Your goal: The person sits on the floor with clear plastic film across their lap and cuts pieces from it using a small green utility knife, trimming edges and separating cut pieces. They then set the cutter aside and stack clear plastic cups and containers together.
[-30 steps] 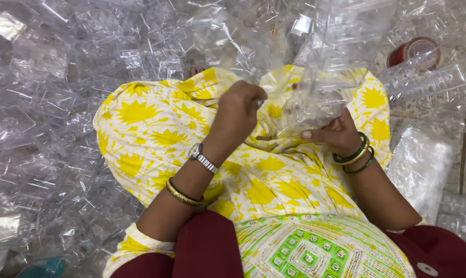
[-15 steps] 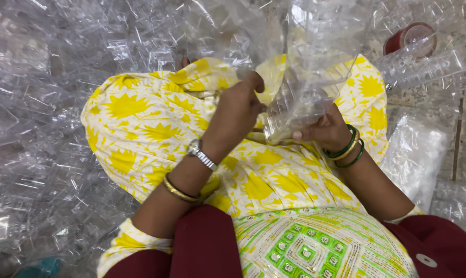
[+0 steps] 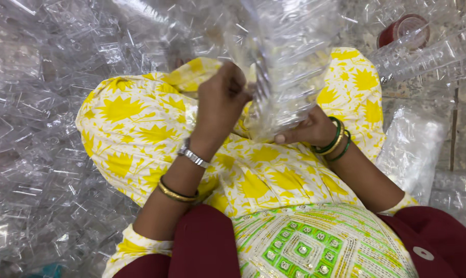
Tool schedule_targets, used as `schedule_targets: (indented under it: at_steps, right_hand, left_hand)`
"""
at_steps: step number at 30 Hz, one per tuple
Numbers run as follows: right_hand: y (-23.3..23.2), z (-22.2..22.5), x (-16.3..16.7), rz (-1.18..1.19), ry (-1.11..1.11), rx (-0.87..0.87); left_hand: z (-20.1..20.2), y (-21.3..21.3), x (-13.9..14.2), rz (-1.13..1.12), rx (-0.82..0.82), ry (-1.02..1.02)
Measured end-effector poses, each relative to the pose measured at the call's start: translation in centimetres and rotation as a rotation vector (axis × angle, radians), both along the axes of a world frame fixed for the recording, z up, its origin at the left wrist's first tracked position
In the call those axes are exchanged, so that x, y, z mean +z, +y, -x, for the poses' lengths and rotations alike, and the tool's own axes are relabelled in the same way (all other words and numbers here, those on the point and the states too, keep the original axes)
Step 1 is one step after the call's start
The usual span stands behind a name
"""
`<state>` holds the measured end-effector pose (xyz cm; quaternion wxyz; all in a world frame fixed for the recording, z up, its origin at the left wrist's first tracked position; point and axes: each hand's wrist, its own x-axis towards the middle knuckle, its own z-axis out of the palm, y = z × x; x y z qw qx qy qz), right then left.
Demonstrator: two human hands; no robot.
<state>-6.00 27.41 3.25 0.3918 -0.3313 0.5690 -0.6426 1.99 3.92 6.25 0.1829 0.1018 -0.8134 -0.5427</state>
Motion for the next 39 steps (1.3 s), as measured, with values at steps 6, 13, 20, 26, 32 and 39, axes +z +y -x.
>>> schedule_targets:
  at_steps: [6, 13, 20, 26, 32, 39]
  right_hand:
    - [0.5, 0.3, -1.1, 0.074, -0.189, -0.031]
    - [1.7, 0.7, -1.2, 0.075, -0.178, -0.082]
    - [2.1, 1.2, -1.2, 0.004, -0.037, -0.094]
    - [3.9, 0.5, -1.9, 0.048, 0.049, -0.058]
    - [3.4, 0.4, -2.2, 0.089, -0.063, -0.152]
    - [4.4, -0.3, 1.0, -0.04, 0.188, -0.239]
  left_hand:
    - [-0.7, -0.1, -2.0, 0.042, -0.217, 0.029]
    - [-2.1, -4.7, -2.5, -0.506, 0.065, 0.203]
    - [-2.2, -1.3, -2.6, 0.204, -0.044, 0.147]
    - [-0.8, -5.2, -2.3, 0.349, 0.34, -0.103]
    - [-1.0, -5.1, -0.6, 0.491, 0.175, 0.022]
    - [-0.3, -5.6, 4.2, 0.496, 0.093, 0.09]
